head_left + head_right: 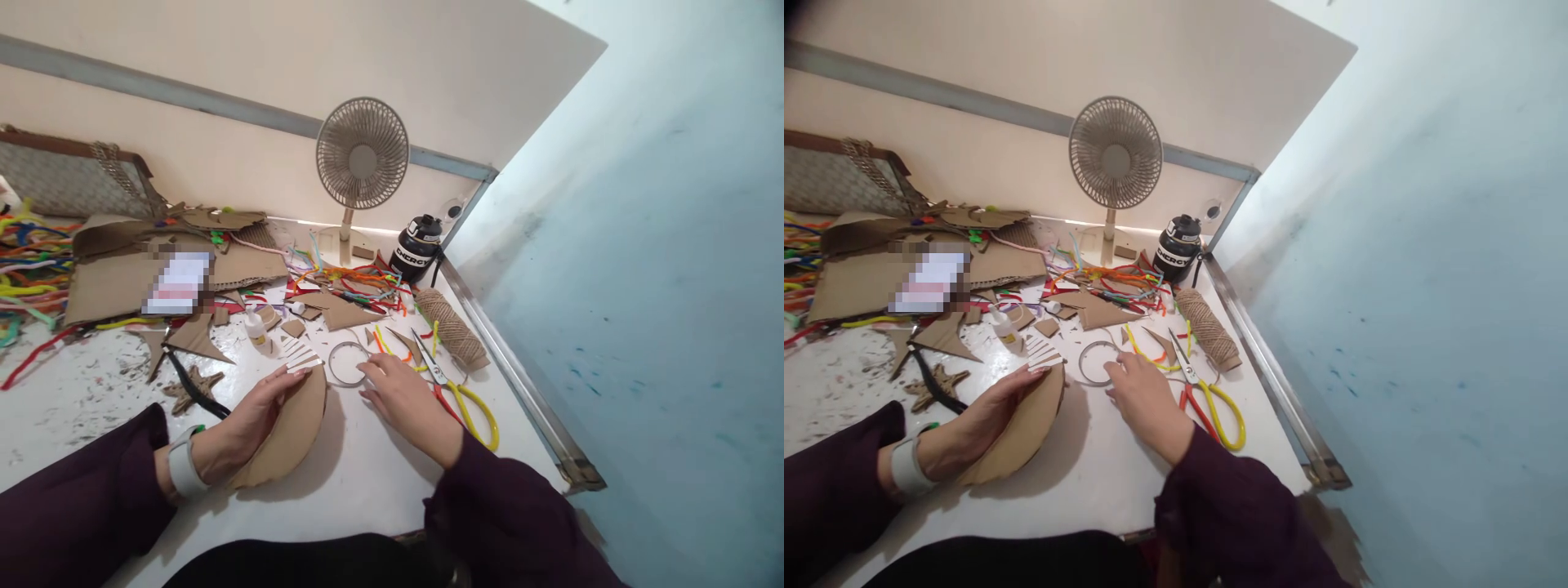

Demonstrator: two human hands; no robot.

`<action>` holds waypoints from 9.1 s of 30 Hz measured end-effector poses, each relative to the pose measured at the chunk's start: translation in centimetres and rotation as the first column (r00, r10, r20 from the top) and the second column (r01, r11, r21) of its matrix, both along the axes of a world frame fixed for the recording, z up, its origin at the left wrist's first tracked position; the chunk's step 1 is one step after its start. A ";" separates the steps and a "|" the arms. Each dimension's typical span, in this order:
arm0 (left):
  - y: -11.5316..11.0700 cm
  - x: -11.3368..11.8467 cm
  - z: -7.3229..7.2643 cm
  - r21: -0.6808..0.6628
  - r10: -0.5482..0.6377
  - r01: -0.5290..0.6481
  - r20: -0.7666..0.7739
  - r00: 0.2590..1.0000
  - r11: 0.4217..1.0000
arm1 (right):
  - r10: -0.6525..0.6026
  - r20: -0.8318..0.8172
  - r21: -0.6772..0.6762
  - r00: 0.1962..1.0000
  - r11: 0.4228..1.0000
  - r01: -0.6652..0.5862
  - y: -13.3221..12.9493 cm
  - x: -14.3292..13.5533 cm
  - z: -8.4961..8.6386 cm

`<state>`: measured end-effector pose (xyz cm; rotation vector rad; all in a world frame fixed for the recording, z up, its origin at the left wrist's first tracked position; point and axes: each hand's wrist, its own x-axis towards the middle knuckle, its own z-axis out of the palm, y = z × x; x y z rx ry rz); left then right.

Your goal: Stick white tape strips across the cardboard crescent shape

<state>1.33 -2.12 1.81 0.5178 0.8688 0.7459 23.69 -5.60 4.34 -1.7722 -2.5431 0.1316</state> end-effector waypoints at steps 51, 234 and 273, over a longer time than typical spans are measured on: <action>1.6 -1.1 -2.6 0.258 -0.112 0.097 0.044 0.993 0.961 | 0.020 -0.688 0.053 0.725 0.998 0.022 2.8 -1.4 -2.3; -0.8 -1.3 -2.0 0.479 -0.280 0.478 -0.428 0.860 0.736 | -0.291 -0.724 -0.369 0.626 0.930 0.006 1.1 -1.6 -1.0; -0.4 -1.0 -1.7 0.376 -0.347 0.397 -0.196 0.917 0.837 | -0.508 -0.742 -0.665 0.438 0.639 -0.386 1.8 -1.7 -1.4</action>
